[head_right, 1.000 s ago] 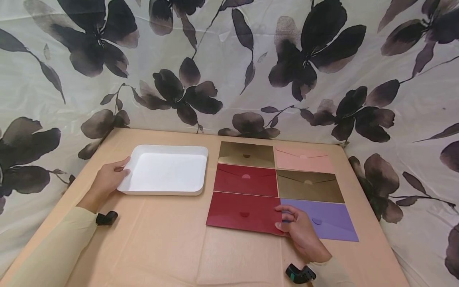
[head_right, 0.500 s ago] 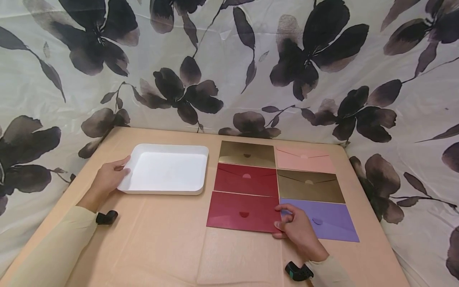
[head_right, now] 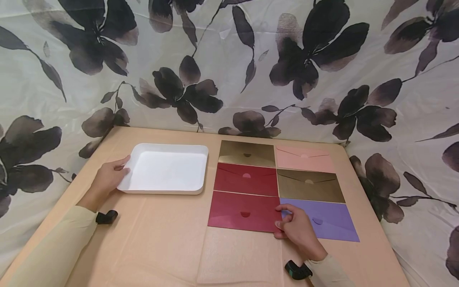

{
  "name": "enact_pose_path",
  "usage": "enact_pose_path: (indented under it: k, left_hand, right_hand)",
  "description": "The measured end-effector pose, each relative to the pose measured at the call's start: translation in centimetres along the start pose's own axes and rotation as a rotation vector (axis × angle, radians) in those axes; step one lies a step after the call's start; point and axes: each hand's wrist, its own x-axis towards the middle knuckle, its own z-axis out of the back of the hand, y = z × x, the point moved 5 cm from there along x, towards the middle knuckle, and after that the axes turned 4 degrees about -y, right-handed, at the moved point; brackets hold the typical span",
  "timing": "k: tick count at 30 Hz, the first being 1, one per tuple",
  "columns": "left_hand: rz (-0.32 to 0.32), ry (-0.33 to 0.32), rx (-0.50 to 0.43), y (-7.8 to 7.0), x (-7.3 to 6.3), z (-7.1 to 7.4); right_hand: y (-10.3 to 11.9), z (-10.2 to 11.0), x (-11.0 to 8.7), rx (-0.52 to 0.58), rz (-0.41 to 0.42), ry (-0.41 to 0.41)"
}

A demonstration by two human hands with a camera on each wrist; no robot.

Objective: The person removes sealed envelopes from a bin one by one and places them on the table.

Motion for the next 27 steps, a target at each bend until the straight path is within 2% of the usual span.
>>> enact_pose_path:
  k: [5,19,27]
  left_hand:
    - [-0.015,-0.002,0.003,-0.12,-0.11,0.07]
    - [-0.01,-0.001,0.008,-0.18,-0.27,0.14]
    - [-0.002,-0.001,0.006,-0.13,-0.22,0.06]
  right_hand:
    - [0.21,-0.09,-0.05,-0.028,0.003,-0.004]
    - [0.53,-0.24,0.24,-0.051,-0.011,0.005]
    - [0.32,-0.28,0.2,-0.102,-0.027,0.002]
